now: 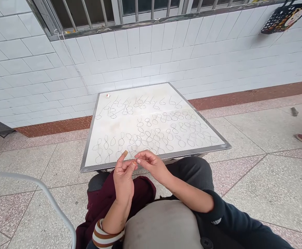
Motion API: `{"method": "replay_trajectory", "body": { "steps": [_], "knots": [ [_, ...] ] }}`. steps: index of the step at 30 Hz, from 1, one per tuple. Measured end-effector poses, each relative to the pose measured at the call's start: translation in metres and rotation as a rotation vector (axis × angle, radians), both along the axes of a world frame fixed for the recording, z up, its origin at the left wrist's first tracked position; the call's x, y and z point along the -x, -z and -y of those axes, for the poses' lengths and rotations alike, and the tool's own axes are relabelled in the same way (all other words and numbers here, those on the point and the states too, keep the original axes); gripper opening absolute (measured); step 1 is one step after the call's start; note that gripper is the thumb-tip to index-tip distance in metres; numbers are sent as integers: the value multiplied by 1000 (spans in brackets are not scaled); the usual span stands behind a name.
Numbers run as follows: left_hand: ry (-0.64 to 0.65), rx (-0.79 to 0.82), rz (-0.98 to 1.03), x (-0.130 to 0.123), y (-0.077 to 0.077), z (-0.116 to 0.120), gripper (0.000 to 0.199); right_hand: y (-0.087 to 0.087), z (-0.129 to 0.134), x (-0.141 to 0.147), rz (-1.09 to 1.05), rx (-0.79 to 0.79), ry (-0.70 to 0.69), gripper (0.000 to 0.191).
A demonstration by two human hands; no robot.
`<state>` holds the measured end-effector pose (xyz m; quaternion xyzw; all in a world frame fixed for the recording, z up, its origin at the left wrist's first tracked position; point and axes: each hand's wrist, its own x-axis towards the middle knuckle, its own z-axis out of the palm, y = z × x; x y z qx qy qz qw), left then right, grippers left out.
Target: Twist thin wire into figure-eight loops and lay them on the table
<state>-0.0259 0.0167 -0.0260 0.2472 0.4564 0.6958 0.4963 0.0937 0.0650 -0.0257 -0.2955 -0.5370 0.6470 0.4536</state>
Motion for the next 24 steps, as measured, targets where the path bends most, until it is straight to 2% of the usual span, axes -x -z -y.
{"method": "replay_trajectory", "body": {
  "steps": [4,8,11,17,24],
  "knots": [
    [29,16,24,0,0,-1,59,1,-1,0,2,-28,-66,18],
    [99,26,12,3,-2,-1,59,2,-4,-3,76,-51,-6,18],
    [144,23,-51,8,-5,1,53,2,-8,-6,118,3,18,22],
    [-9,39,-224,22,-5,0,40,-4,-12,-10,149,105,-9,32],
    [66,58,-211,23,0,-1,43,-3,-12,-12,164,79,-27,28]
  ]
}}
